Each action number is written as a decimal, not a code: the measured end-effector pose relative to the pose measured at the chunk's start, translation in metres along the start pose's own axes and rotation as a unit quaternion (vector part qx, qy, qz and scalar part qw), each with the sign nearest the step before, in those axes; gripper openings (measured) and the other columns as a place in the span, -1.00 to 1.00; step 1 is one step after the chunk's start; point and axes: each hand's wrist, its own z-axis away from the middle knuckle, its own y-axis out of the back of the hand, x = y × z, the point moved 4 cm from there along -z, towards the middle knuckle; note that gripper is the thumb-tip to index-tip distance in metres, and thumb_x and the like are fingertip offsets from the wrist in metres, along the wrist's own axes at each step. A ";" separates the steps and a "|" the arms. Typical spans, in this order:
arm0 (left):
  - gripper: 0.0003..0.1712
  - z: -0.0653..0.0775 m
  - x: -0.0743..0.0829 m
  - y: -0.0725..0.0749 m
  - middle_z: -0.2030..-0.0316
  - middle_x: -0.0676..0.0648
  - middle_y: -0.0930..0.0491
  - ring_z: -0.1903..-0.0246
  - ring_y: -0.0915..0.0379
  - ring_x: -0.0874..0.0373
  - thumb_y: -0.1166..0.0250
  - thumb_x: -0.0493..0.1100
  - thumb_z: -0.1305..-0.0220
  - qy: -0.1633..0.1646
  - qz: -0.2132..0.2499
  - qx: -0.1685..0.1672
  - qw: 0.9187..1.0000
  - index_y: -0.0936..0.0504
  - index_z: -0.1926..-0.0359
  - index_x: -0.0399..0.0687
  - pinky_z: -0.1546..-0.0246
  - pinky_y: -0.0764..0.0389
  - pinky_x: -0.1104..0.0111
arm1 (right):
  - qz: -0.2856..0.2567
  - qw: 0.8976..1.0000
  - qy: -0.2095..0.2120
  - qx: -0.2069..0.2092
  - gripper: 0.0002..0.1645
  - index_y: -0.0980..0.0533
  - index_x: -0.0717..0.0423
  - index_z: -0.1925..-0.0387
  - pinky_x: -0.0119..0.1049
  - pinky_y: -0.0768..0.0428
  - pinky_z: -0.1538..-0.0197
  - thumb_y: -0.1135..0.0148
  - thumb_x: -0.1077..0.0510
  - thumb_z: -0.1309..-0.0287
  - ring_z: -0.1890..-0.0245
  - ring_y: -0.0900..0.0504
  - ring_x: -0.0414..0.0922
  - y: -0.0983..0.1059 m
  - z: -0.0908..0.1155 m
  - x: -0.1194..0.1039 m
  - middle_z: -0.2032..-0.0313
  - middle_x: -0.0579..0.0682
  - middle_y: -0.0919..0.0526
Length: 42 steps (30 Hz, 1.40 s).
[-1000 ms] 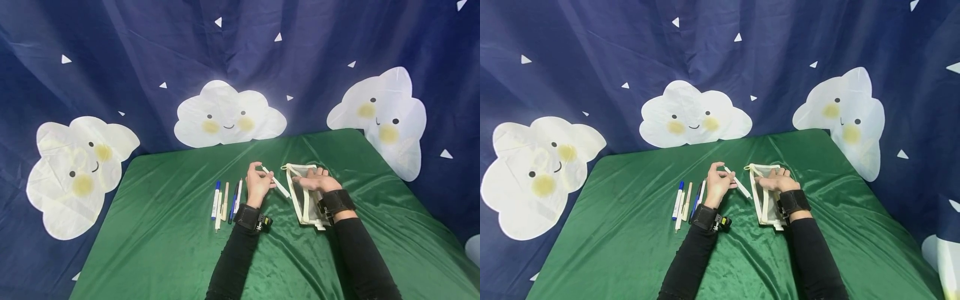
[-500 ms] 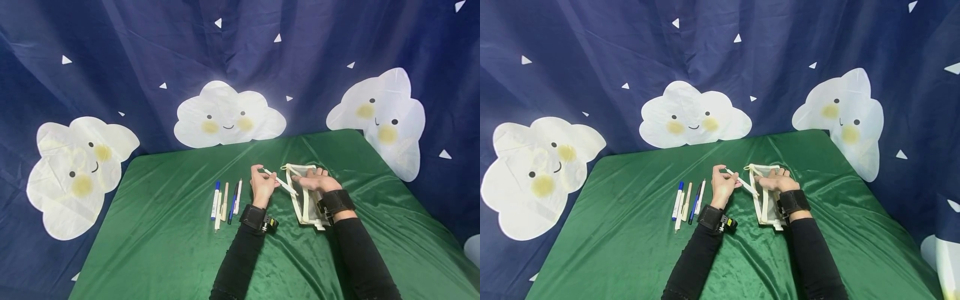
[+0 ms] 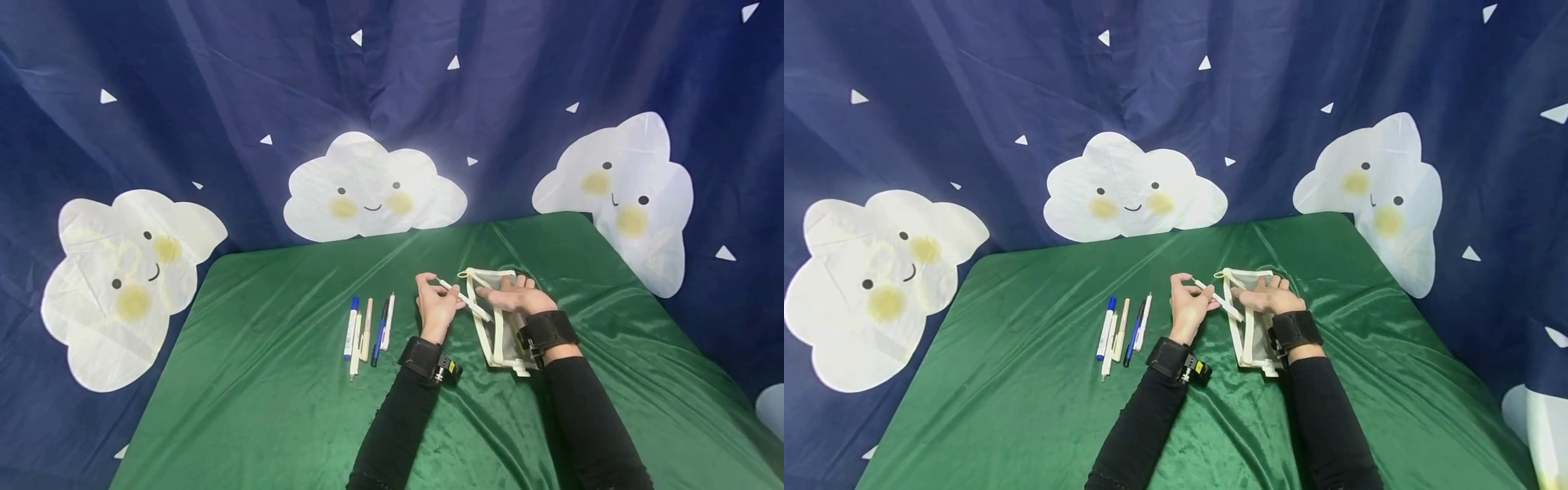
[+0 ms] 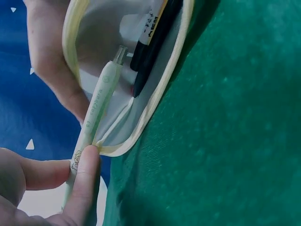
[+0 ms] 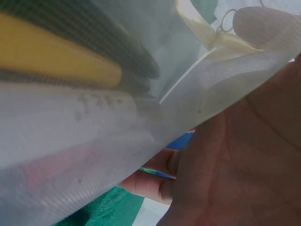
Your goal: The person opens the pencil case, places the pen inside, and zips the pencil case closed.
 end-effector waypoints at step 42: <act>-0.62 0.009 -0.015 -0.054 0.46 -0.23 -0.76 0.64 -0.63 0.15 -0.33 -0.42 -0.18 -0.018 -0.111 -0.055 0.992 -0.52 0.00 -0.08 0.61 -0.63 0.44 | -0.027 1.000 0.007 -0.009 0.20 0.33 0.45 -0.55 0.42 0.28 -0.53 0.39 -0.47 -0.43 -0.52 0.44 0.54 0.002 -0.001 0.003 -0.47 0.66 0.44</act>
